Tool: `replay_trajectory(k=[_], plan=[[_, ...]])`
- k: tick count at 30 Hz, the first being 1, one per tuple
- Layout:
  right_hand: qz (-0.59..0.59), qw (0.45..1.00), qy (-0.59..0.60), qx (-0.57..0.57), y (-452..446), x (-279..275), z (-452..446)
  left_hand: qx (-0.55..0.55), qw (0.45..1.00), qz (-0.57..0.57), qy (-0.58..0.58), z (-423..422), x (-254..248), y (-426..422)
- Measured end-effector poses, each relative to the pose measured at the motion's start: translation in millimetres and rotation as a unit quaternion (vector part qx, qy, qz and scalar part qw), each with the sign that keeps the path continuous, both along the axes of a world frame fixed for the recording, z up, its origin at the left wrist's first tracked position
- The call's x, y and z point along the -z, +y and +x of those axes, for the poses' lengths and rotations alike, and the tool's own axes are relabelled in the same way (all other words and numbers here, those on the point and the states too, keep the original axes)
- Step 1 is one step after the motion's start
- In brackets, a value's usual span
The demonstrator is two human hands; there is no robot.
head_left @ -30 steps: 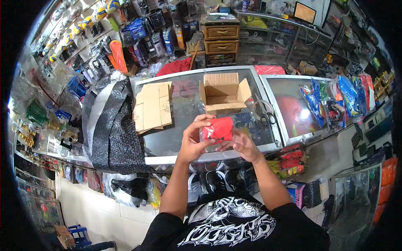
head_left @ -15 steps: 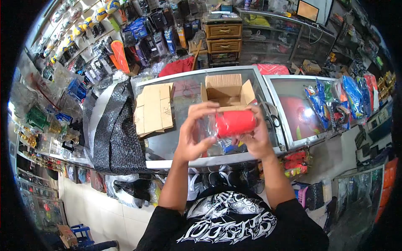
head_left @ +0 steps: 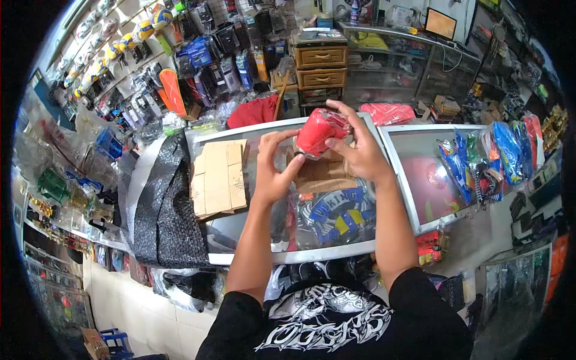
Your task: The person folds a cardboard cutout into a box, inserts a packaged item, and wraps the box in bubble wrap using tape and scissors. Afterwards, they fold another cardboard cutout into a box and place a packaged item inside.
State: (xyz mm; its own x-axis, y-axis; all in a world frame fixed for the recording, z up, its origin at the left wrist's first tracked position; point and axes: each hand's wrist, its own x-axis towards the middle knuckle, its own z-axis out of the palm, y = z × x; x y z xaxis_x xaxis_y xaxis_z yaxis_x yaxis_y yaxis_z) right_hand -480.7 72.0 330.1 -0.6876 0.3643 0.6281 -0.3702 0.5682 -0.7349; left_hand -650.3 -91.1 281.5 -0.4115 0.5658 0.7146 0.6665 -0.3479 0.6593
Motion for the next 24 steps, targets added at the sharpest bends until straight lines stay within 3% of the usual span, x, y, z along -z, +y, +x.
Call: replay_trajectory(k=[3,8,12,18,24], plan=[[-0.001,0.998,-0.041,0.048,-3.1,9.3,3.7,-0.021,0.997,-0.063,0.043,-0.7,4.0,-2.1],[-0.103,0.994,0.005,-0.021,5.0,24.9,3.0,-0.012,0.988,-0.137,0.071,-5.9,10.9,-7.1],[0.041,0.994,-0.079,0.069,7.9,27.7,8.9,-0.008,0.986,-0.136,0.097,-12.4,15.7,-2.5],[0.268,0.934,-0.180,0.154,-11.2,17.9,7.9,0.007,0.987,-0.141,0.076,-11.4,8.3,-4.0],[0.277,0.919,-0.236,0.153,-23.0,29.3,-3.2,0.009,0.988,-0.147,0.050,-11.7,10.3,-2.1]])
